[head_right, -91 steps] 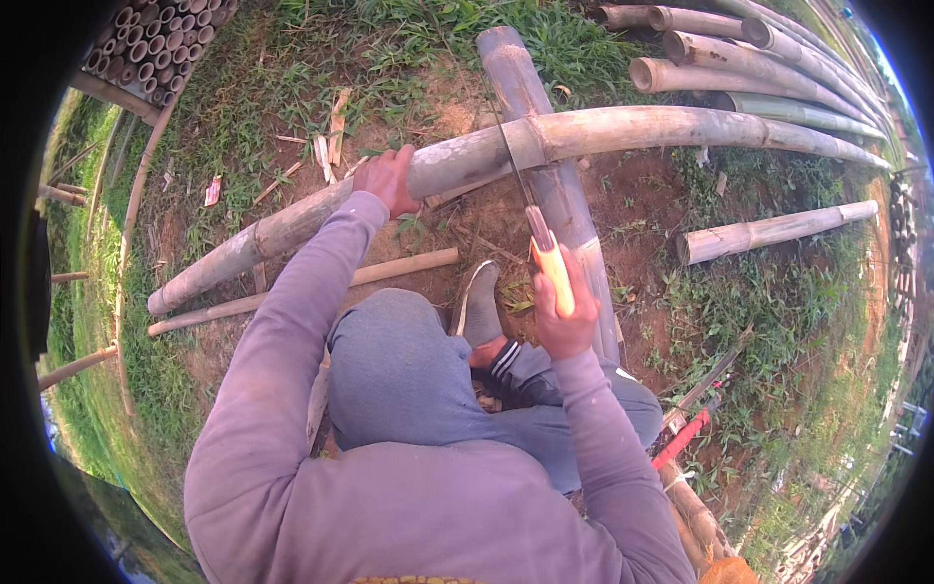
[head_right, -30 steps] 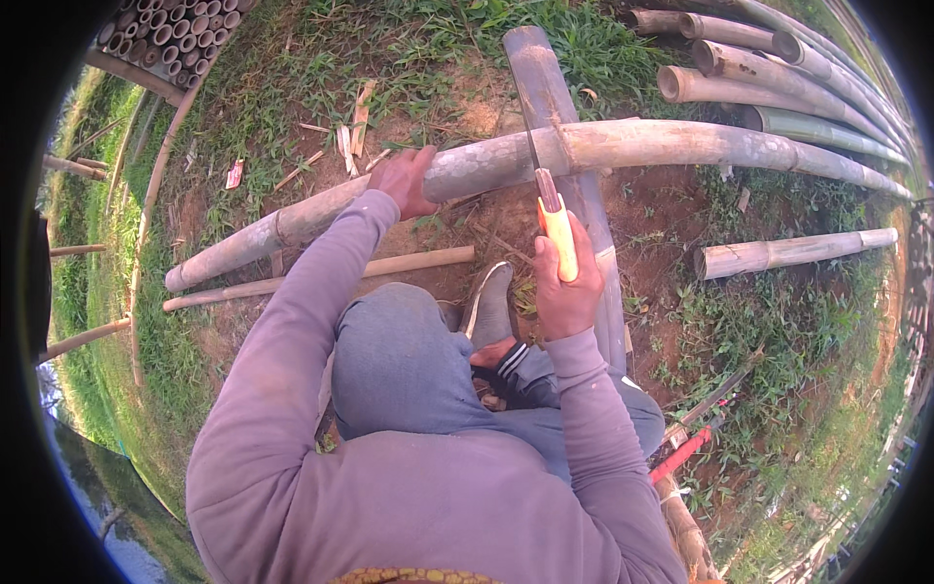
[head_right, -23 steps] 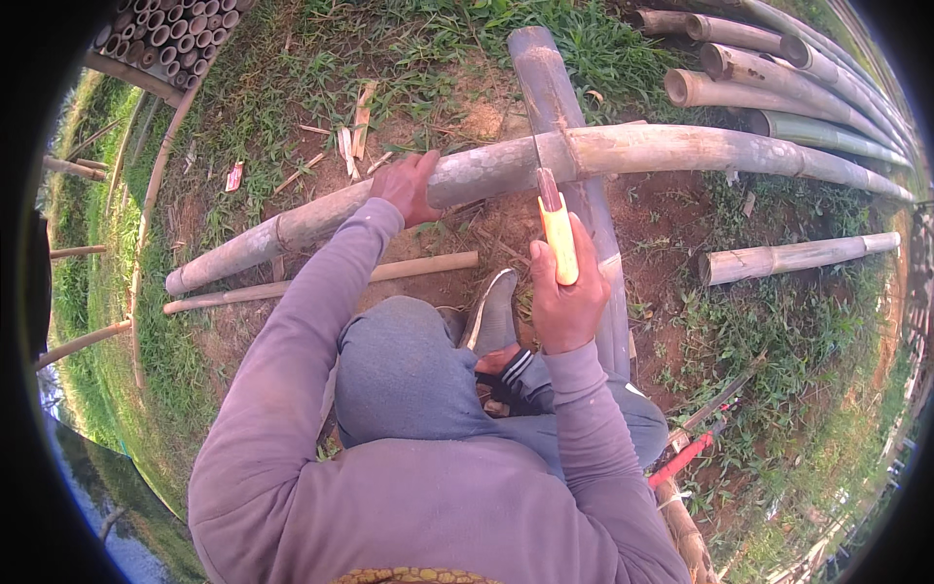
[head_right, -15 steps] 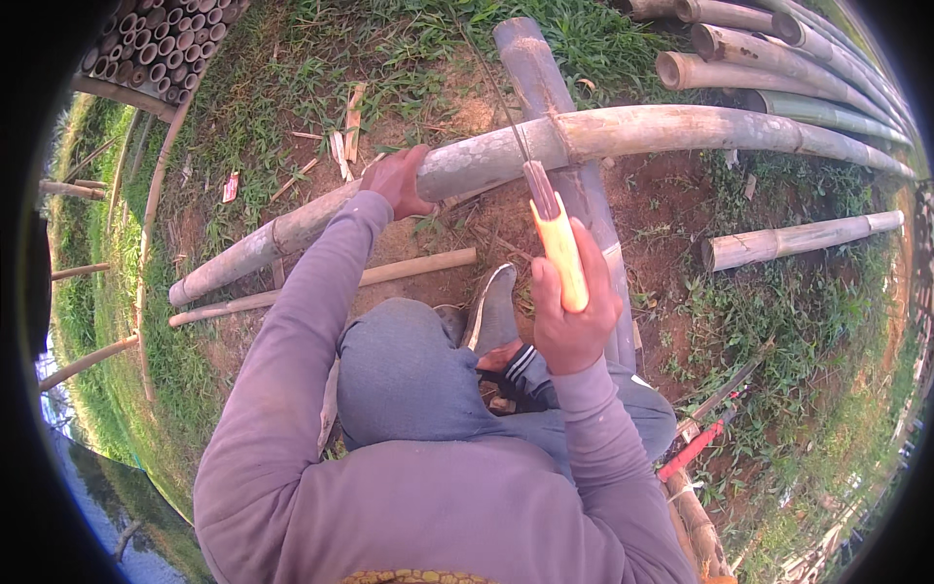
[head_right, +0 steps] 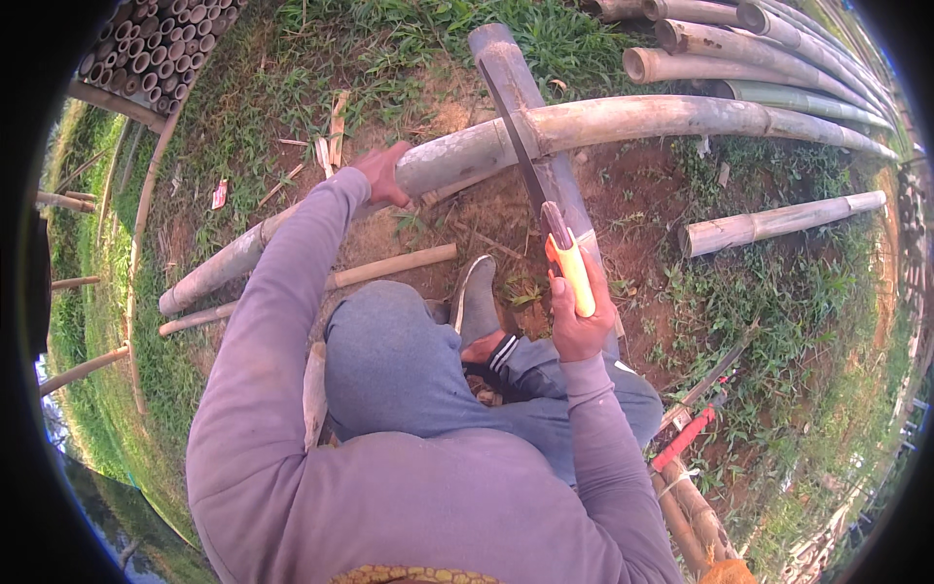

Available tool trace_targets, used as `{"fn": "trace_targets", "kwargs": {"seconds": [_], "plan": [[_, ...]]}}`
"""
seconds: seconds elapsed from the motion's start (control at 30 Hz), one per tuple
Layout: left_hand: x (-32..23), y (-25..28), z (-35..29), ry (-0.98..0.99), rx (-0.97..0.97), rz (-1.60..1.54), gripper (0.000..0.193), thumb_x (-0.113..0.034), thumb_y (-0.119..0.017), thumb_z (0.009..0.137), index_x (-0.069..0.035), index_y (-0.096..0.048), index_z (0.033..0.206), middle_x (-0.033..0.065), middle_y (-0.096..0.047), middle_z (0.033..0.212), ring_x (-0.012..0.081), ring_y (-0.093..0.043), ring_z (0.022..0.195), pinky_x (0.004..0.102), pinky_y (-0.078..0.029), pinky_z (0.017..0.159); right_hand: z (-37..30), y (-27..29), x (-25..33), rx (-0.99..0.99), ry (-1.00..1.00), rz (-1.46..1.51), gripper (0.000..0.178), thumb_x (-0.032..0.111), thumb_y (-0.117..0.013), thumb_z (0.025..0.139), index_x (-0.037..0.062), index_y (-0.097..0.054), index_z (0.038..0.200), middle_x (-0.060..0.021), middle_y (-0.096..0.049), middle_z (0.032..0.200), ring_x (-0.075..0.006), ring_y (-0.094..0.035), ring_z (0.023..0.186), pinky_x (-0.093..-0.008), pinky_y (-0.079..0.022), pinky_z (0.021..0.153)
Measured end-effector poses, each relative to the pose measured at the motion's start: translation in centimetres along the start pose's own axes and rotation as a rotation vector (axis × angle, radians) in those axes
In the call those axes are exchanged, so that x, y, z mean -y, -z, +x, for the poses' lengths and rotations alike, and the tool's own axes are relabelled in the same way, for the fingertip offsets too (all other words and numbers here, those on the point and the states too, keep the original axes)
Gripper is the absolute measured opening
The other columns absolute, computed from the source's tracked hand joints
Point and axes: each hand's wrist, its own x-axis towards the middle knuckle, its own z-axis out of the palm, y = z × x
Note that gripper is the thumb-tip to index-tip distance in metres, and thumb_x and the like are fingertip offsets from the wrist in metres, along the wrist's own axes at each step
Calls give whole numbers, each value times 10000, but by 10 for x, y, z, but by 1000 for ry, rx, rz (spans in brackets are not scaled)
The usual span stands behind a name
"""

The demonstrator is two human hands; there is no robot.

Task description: The person sits on the ground and uses a hand saw to cut long bamboo poles into shorter sections. The person repeatedly positions the saw, cuts through the bamboo, and sets the cut pieces aside.

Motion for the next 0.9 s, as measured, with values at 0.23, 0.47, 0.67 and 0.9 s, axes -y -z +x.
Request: {"fn": "trace_targets", "kwargs": {"seconds": [0.23, 0.47, 0.67, 0.9], "plan": [[14, -8, 15, -41, 44, -68, 1037, -389, -975, 626, -100, -513, 1508, 261, -737, 1285, 459, -689, 1230, 511, -533, 1074, 11, -8, -25, 21, 58, -68, 504, 157, -758, 1036, -87, -630, 1458, -188, -753, 1338, -228, -747, 1173, -358, -588, 1014], [41, -9, 36, -142, 186, -235, 1070, -402, -1011, 608, -103, -519, 1510, 208, -725, 1340, 416, -678, 1267, 494, -527, 1068, 31, -24, -32, 41, 138, -37, 533, 165, -786, 1015, -67, -631, 1469, -188, -770, 1309, -220, -757, 1160, -354, -593, 993], [-26, -48, -10, 1, -426, 197, 1162, -443, -996, 655, -192, -403, 1622, 222, -644, 1470, 456, -647, 1309, 559, -510, 1104, 34, -25, -29, 33, 213, -124, 521, 169, -793, 1008, -47, -644, 1457, -191, -769, 1319, -215, -753, 1172, -360, -596, 984], [-31, -13, -5, 18, -192, 136, 1058, -415, -986, 667, -123, -462, 1539, 261, -711, 1327, 489, -701, 1192, 572, -566, 1014, 37, -32, -19, 37, 210, -116, 515, 149, -798, 1007, -23, -642, 1467, -176, -769, 1315, -228, -757, 1174, -359, -599, 977]]}}
